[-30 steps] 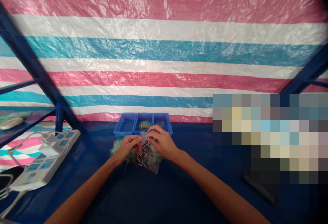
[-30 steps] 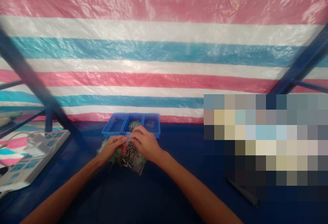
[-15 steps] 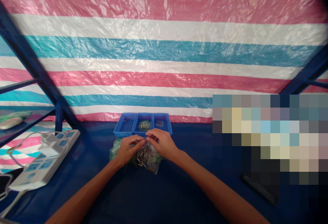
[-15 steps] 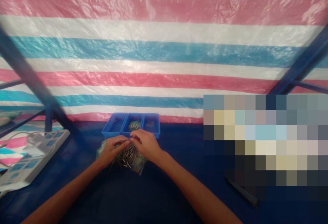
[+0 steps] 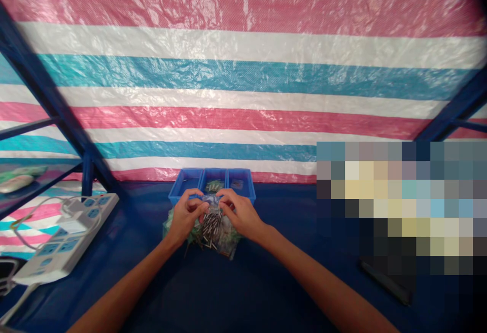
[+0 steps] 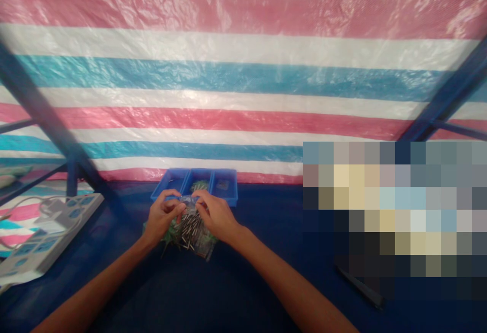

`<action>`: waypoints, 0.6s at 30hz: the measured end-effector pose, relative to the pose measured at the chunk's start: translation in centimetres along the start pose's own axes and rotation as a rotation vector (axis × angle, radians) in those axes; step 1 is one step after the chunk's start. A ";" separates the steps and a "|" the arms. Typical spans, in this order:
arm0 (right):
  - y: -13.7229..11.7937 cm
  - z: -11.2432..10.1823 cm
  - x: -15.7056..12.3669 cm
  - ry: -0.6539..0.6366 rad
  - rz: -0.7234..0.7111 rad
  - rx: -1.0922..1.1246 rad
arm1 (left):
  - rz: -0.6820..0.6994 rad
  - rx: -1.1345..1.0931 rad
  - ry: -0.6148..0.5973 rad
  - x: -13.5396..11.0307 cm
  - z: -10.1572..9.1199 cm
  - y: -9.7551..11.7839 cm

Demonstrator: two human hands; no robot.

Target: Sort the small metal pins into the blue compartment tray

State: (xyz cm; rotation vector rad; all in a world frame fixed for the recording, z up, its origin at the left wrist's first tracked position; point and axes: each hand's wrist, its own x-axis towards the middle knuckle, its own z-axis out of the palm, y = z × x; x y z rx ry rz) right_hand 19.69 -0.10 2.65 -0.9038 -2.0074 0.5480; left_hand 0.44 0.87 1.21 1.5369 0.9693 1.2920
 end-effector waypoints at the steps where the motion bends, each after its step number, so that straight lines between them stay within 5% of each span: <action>1: -0.1 0.0 0.0 -0.009 -0.025 -0.013 | 0.001 -0.010 -0.004 0.0 0.0 0.0; 8: -0.5 -0.3 -0.1 -0.115 -0.128 -0.141 | 0.009 -0.027 0.027 0.2 -0.1 0.3; 18: 0.2 -0.1 0.0 0.037 -0.066 -0.235 | 0.065 0.086 -0.048 0.3 -0.8 -0.9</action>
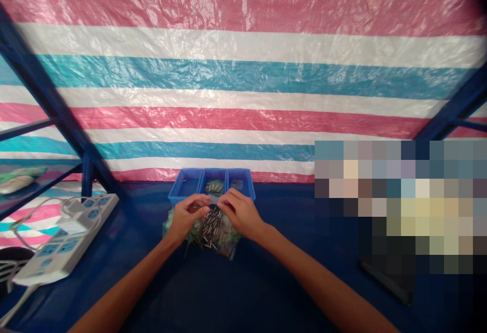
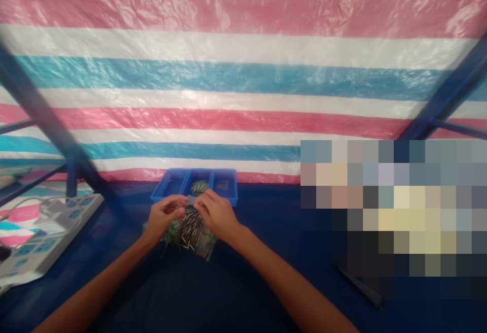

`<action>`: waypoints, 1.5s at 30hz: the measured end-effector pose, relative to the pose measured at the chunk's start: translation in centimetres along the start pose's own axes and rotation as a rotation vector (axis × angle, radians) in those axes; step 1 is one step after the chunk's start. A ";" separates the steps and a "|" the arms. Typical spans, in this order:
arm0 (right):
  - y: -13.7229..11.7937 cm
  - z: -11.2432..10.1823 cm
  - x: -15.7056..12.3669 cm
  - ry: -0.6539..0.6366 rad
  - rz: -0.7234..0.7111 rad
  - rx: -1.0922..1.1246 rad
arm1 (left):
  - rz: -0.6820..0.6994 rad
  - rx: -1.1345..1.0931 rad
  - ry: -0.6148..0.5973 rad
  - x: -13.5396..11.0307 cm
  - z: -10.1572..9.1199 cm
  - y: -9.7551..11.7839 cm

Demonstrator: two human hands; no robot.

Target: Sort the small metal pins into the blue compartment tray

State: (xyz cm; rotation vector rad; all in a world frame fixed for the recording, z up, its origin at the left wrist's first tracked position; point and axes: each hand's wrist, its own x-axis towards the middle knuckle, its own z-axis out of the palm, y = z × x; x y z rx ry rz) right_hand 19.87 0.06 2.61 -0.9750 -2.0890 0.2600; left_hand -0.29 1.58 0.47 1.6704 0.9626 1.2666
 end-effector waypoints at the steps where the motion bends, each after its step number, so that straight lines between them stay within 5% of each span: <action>1: -0.1 -0.1 0.0 0.010 0.001 0.003 | 0.023 0.061 0.006 0.0 0.0 0.0; 6: -0.3 -0.1 0.0 0.018 0.008 0.043 | 0.136 0.254 -0.002 0.0 0.0 0.3; 23: 0.1 0.2 0.1 -0.039 0.083 0.093 | 0.185 0.099 0.003 -0.1 0.0 -0.1; 45: 0.3 0.7 0.2 -0.039 0.137 0.126 | 0.050 0.129 -0.018 -0.1 0.0 0.7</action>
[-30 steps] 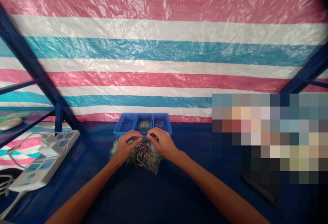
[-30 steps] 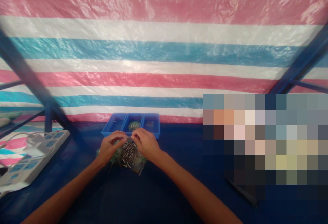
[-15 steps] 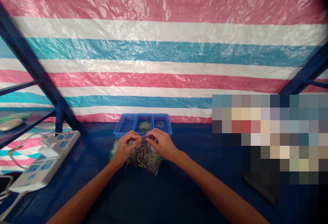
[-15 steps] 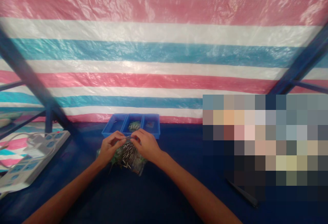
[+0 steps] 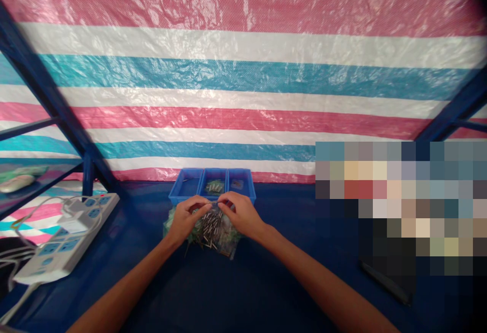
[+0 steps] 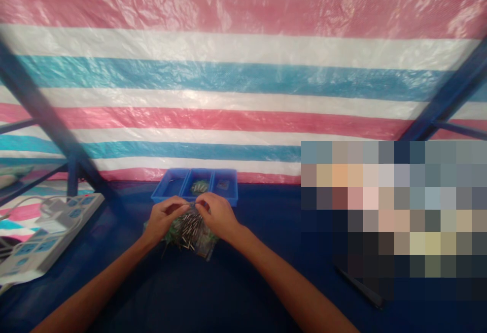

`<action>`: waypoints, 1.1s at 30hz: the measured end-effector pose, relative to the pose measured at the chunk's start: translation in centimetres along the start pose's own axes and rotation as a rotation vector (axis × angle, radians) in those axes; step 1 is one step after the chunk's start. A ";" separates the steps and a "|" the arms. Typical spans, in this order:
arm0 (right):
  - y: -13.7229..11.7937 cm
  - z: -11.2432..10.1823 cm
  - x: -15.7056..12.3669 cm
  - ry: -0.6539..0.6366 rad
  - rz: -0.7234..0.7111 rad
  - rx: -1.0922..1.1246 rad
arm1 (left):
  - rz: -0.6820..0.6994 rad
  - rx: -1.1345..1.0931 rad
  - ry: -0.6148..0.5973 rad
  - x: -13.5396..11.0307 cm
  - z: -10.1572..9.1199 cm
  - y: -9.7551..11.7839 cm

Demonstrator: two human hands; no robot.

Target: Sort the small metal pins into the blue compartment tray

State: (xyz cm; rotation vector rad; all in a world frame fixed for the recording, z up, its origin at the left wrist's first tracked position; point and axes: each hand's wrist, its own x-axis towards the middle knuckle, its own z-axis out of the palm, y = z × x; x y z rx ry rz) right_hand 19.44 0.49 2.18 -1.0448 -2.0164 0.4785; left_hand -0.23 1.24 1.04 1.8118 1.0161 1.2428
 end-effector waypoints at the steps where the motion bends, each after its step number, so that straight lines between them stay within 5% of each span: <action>1: 0.0 0.0 0.0 0.000 -0.004 0.001 | 0.002 0.004 0.001 0.0 0.0 0.1; 17: -0.3 0.0 0.0 -0.040 -0.042 -0.022 | 0.033 0.141 -0.010 -0.2 0.1 0.3; 27: -0.5 -0.1 0.0 0.023 -0.026 0.012 | -0.058 -0.114 0.083 -0.2 0.3 -0.3; 33: -0.6 -0.5 -0.4 0.120 -0.103 0.091 | -0.114 -0.254 0.016 0.2 0.3 0.3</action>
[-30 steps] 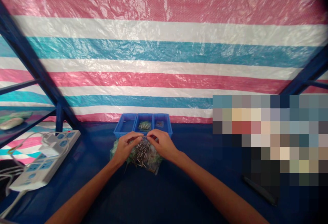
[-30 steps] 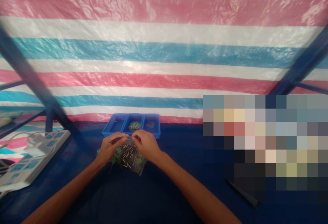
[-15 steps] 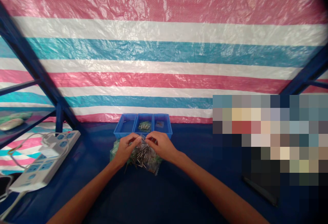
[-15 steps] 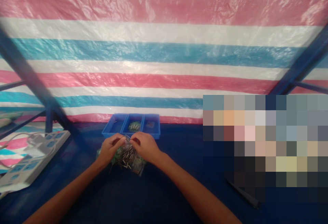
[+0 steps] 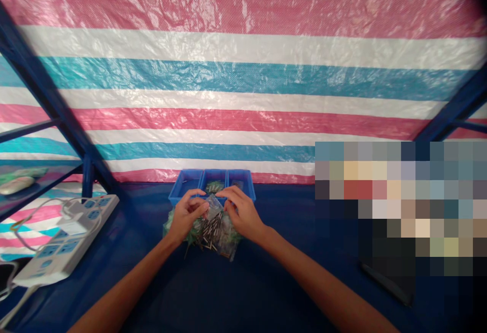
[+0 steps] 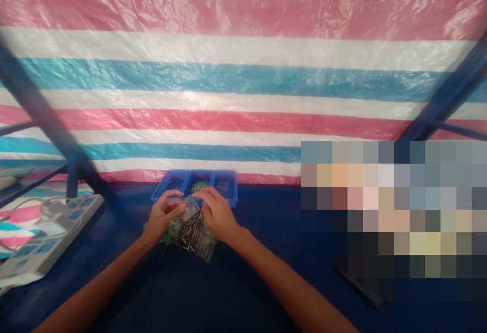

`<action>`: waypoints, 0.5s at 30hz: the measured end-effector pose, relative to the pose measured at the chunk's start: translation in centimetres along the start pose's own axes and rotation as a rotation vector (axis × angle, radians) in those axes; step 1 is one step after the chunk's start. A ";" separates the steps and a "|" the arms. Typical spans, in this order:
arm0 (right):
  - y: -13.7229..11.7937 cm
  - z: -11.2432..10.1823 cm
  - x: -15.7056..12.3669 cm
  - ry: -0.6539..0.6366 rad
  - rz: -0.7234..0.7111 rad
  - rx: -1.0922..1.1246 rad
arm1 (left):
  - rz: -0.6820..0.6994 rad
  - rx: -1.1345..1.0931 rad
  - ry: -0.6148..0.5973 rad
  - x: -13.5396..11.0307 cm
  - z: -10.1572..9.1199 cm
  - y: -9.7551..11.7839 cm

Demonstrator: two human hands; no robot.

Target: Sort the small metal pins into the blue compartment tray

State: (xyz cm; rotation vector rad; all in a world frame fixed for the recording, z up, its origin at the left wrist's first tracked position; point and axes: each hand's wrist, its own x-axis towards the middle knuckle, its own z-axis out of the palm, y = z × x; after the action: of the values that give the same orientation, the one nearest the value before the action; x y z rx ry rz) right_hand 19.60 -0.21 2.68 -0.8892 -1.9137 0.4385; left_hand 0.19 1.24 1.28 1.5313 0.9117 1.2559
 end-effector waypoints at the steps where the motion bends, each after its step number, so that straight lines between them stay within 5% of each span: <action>1: 0.0 0.0 0.0 -0.016 -0.018 -0.008 | -0.020 -0.025 -0.027 0.1 0.0 -0.1; 10: 0.5 0.3 -0.1 -0.096 -0.059 -0.112 | -0.158 -0.128 -0.074 0.4 0.0 -1.2; 15: 0.5 0.2 0.1 -0.086 0.060 -0.103 | -0.062 -0.075 -0.067 0.2 -0.1 -0.8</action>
State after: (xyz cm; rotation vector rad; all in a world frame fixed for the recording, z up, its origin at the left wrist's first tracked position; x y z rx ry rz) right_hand 19.58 0.15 2.33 -1.0110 -2.0072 0.4235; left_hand 0.16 1.70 0.55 1.4667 0.8532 1.1756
